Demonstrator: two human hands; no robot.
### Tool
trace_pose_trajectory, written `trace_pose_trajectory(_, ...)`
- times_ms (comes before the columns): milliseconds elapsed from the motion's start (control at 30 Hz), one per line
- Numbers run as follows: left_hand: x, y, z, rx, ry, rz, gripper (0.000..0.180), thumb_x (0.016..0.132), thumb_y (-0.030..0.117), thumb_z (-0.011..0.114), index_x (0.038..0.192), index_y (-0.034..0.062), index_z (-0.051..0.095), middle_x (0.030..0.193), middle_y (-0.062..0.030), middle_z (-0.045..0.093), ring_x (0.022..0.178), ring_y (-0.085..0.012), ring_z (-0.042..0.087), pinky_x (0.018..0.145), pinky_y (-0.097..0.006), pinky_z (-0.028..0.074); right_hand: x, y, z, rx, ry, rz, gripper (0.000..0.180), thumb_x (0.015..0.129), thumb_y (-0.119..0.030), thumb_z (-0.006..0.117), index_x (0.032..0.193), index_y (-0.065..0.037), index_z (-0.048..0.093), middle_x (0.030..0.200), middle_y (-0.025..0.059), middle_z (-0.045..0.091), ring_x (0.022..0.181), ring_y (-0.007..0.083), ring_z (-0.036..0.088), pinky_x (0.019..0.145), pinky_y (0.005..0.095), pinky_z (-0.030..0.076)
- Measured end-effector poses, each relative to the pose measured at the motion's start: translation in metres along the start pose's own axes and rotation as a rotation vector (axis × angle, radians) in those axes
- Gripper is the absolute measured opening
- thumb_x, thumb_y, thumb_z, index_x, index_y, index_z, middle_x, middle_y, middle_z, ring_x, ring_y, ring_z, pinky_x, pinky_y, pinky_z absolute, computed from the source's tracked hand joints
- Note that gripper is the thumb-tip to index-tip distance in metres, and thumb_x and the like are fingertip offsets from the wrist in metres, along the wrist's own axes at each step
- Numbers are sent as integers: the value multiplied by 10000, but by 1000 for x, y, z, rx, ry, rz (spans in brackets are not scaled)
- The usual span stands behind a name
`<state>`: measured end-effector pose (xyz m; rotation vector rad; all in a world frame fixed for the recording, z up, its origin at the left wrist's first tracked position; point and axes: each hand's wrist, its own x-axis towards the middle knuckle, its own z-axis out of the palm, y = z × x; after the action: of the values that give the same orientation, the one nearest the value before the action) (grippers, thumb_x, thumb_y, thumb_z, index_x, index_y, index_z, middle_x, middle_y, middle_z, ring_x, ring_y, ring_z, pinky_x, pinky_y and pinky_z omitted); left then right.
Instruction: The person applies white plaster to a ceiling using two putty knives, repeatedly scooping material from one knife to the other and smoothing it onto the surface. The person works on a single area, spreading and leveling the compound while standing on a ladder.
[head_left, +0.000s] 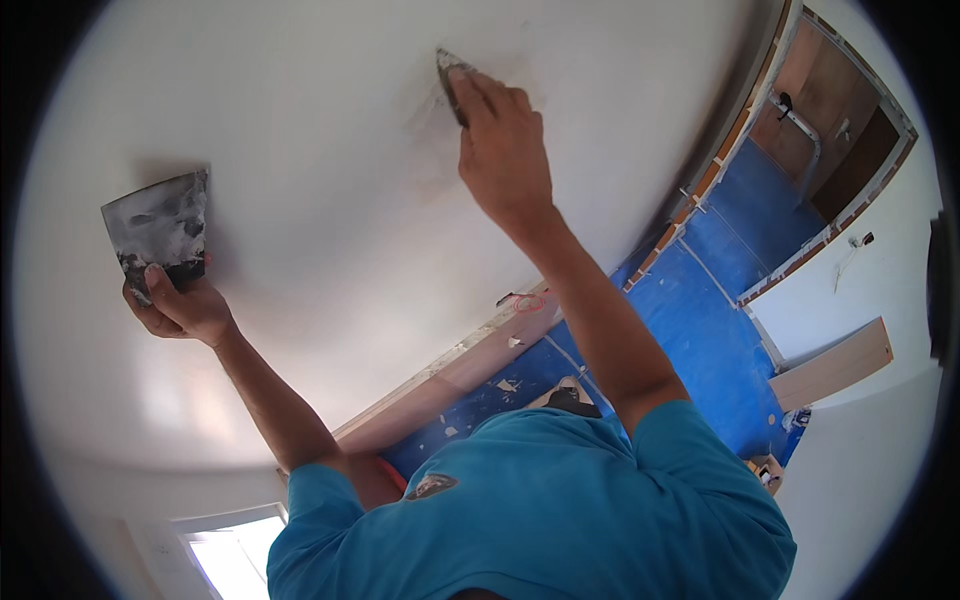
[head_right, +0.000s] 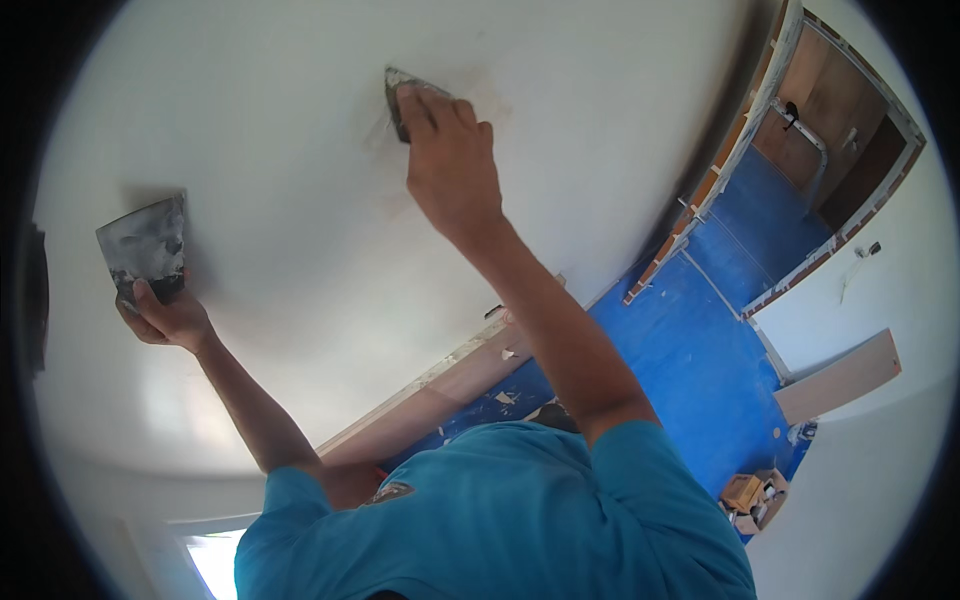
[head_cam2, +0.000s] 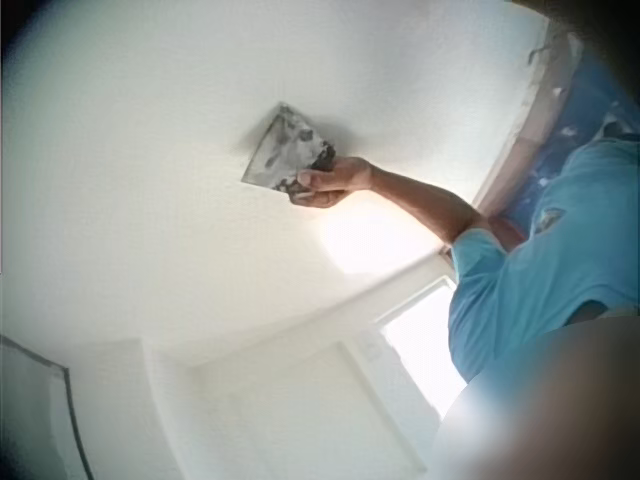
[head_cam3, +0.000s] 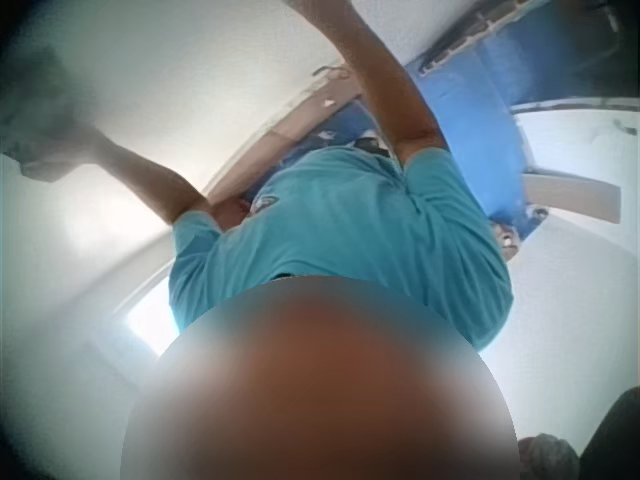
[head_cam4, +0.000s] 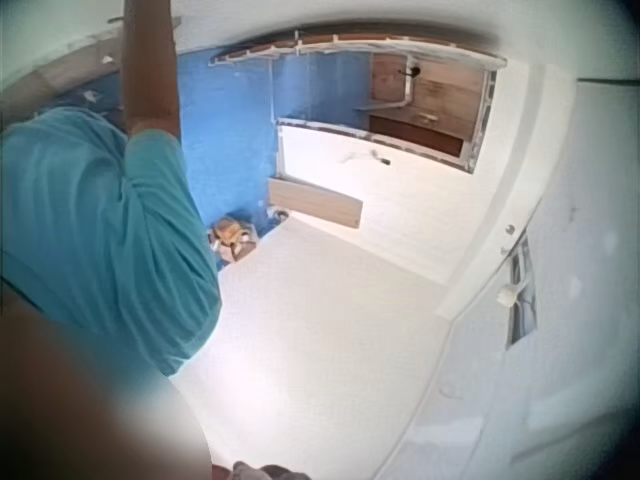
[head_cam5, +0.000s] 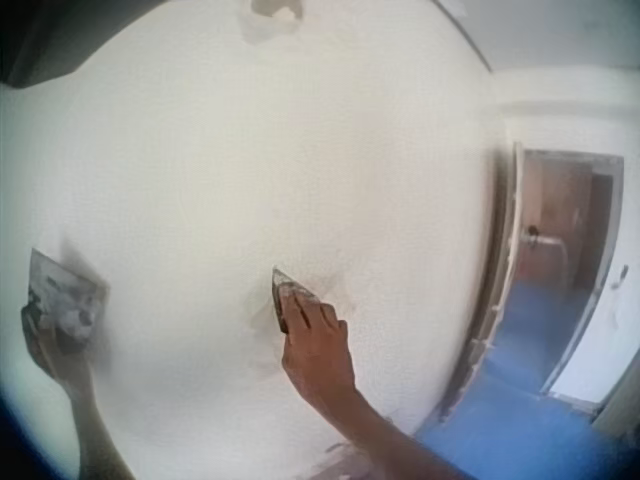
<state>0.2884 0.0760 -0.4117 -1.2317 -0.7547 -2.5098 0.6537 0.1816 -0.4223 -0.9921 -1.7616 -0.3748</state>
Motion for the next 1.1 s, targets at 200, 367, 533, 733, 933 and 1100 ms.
trace_pose_trajectory(200, -1, 1, 4, 35, -5, 24, 260, 941, 178, 695, 1005, -36, 562, 907, -149, 612, 686, -286, 622, 523, -373, 562, -87, -42, 18, 91, -316, -69, 606, 919, 7, 631, 1516, -55, 556, 1411, 108, 635, 1167, 276, 623, 893, 461, 497)
trace_pose_trajectory(367, 0, 0, 5, 5, -38, 50, 284, 941, 186, 713, 1029, -34, 555, 907, -144, 601, 684, -285, 620, 510, -370, 565, -51, -14, -16, 85, -200, -17, 524, 937, 0, 627, 1452, -94, 610, 1349, 53, 675, 1134, 266, 632, 881, 466, 500)
trace_pose_trajectory(533, 0, 3, 5, 9, 34, -7, 314, 942, 186, 715, 1086, -39, 549, 907, -154, 602, 678, -297, 622, 509, -381, 562, 10, 8, -18, 7, -15, -69, 416, 929, 5, 617, 1332, -91, 653, 1266, 16, 705, 1107, 238, 613, 844, 444, 462)
trace_pose_trajectory(733, 0, 8, 9, 31, -25, 5, 312, 940, 192, 717, 1061, -44, 552, 902, -163, 629, 654, -293, 627, 519, -374, 555, -50, -21, 13, -23, -153, -113, 566, 941, -21, 634, 1498, -96, 565, 1396, 44, 643, 1219, 228, 602, 892, 446, 447)
trace_pose_trajectory(933, 3, 9, 12, 38, -57, 58, 251, 962, 190, 686, 993, -36, 582, 870, -162, 664, 656, -272, 670, 508, -341, 593, -116, -3, 7, 122, -489, 8, 611, 932, 24, 608, 1516, -152, 566, 1402, 34, 649, 1239, 237, 597, 939, 458, 455)
trace_pose_trajectory(1100, 6, 11, 9, 39, -91, 76, 244, 960, 186, 682, 1006, -36, 592, 836, -154, 659, 650, -272, 663, 519, -333, 594, -116, 55, -6, 129, -140, 356, 550, 967, 23, 565, 1483, -163, 597, 1360, 46, 657, 1211, 291, 601, 972, 471, 491)
